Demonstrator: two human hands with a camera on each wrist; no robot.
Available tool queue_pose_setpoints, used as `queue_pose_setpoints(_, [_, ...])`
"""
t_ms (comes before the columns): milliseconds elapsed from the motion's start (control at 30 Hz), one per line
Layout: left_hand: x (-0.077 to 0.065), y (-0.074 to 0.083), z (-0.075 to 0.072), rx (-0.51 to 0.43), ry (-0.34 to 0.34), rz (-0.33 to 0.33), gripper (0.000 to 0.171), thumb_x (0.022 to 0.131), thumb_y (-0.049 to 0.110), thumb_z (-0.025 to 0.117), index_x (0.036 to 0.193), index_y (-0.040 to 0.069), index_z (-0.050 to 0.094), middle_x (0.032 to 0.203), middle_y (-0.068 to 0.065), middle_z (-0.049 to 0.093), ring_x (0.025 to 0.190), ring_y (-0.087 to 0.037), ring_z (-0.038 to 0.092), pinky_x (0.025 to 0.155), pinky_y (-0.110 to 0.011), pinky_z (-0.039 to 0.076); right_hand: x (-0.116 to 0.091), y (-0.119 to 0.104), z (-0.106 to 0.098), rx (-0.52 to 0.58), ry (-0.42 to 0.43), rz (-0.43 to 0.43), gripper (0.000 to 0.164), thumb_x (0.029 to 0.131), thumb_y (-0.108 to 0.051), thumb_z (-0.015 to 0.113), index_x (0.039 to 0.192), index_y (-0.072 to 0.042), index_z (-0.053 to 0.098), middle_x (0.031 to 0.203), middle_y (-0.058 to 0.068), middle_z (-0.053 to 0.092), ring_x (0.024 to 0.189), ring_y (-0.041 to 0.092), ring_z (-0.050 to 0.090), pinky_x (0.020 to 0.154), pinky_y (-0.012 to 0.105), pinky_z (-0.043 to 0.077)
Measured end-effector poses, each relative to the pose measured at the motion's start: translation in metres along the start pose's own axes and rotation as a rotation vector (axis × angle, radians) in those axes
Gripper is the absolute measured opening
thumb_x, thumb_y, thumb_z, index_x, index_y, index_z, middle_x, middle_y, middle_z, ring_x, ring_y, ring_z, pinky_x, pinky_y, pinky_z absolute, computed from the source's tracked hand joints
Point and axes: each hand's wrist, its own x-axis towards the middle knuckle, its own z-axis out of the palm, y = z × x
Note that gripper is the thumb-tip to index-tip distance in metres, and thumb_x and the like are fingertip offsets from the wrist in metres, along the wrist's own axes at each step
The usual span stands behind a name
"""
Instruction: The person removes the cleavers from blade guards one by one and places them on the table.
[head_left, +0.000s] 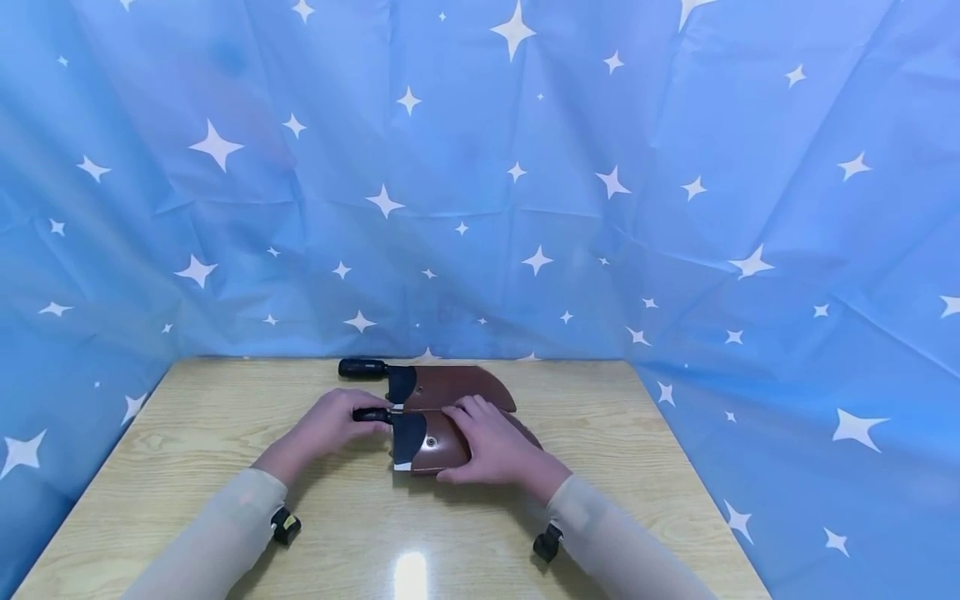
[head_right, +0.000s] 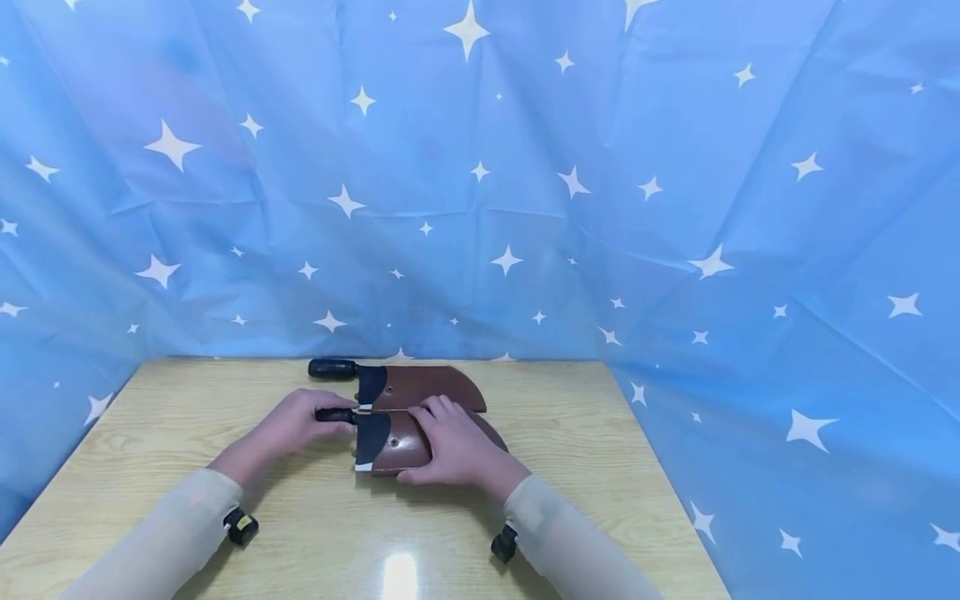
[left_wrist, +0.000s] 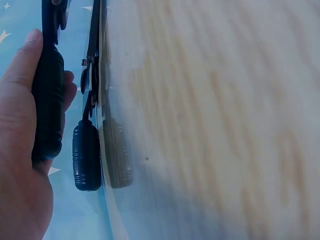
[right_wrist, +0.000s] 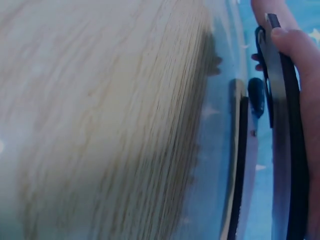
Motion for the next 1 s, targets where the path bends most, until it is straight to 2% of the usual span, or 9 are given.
queue_pose_setpoints(100, [0.0,0.003,-0.002,0.037,0.021,0.012,0.042,0.093,0.042,0.091,0.129,0.021,0.084,0.122,0.006,0.081,0.115,-0.023,0.076,0.101,-0.051,0.06,0.0,-0.003,-0.003,0.007,-0.002,0.004,0.113,0.082,-0.094,0.066,0.163,-0.017,0.05,0.145,-0.002,0.052,0.127,0.016,0.049,0.104,0.041,0.052])
queue_pose_setpoints(200, [-0.001,0.005,-0.002,0.075,0.068,0.057,0.039,0.093,0.04,0.092,0.127,0.02,0.085,0.117,0.007,0.082,0.107,-0.02,0.078,0.094,-0.048,0.062,-0.002,-0.005,-0.007,0.014,0.001,0.006,0.114,0.083,-0.093,0.066,0.165,-0.015,0.049,0.149,0.0,0.052,0.131,0.018,0.05,0.108,0.044,0.051])
queue_pose_setpoints(300, [-0.001,0.007,-0.002,0.076,0.126,0.114,0.035,0.092,0.033,0.094,0.123,0.018,0.087,0.112,0.007,0.082,0.1,-0.017,0.077,0.087,-0.045,0.063,-0.003,-0.007,-0.009,0.008,0.007,0.008,0.116,0.084,-0.093,0.066,0.167,-0.014,0.046,0.153,0.002,0.051,0.137,0.021,0.05,0.115,0.046,0.049])
queue_pose_setpoints(400, [-0.002,0.009,-0.003,0.054,0.149,0.142,0.033,0.092,0.029,0.094,0.122,0.016,0.087,0.11,0.007,0.082,0.099,-0.016,0.077,0.086,-0.044,0.063,-0.005,-0.008,-0.01,-0.003,0.007,0.001,0.118,0.085,-0.091,0.067,0.169,-0.012,0.044,0.156,0.004,0.05,0.141,0.023,0.051,0.121,0.047,0.044])
queue_pose_setpoints(633, [-0.003,0.012,-0.002,0.016,0.144,0.11,0.032,0.094,0.032,0.092,0.122,0.016,0.087,0.11,0.007,0.081,0.098,-0.015,0.077,0.082,-0.041,0.062,-0.003,-0.011,-0.007,-0.067,-0.025,-0.023,0.132,0.079,-0.087,0.079,0.176,-0.012,0.028,0.17,0.009,0.041,0.154,0.03,0.041,0.13,0.052,0.032])
queue_pose_setpoints(1000, [-0.001,0.015,-0.007,-0.043,0.129,0.084,0.033,0.092,0.031,0.095,0.121,0.017,0.088,0.11,0.01,0.081,0.096,-0.009,0.075,0.077,-0.034,0.06,-0.002,-0.016,-0.011,-0.055,0.007,-0.04,0.129,0.082,-0.084,0.079,0.175,-0.009,0.031,0.158,0.009,0.047,0.144,0.027,0.046,0.129,0.051,0.032])
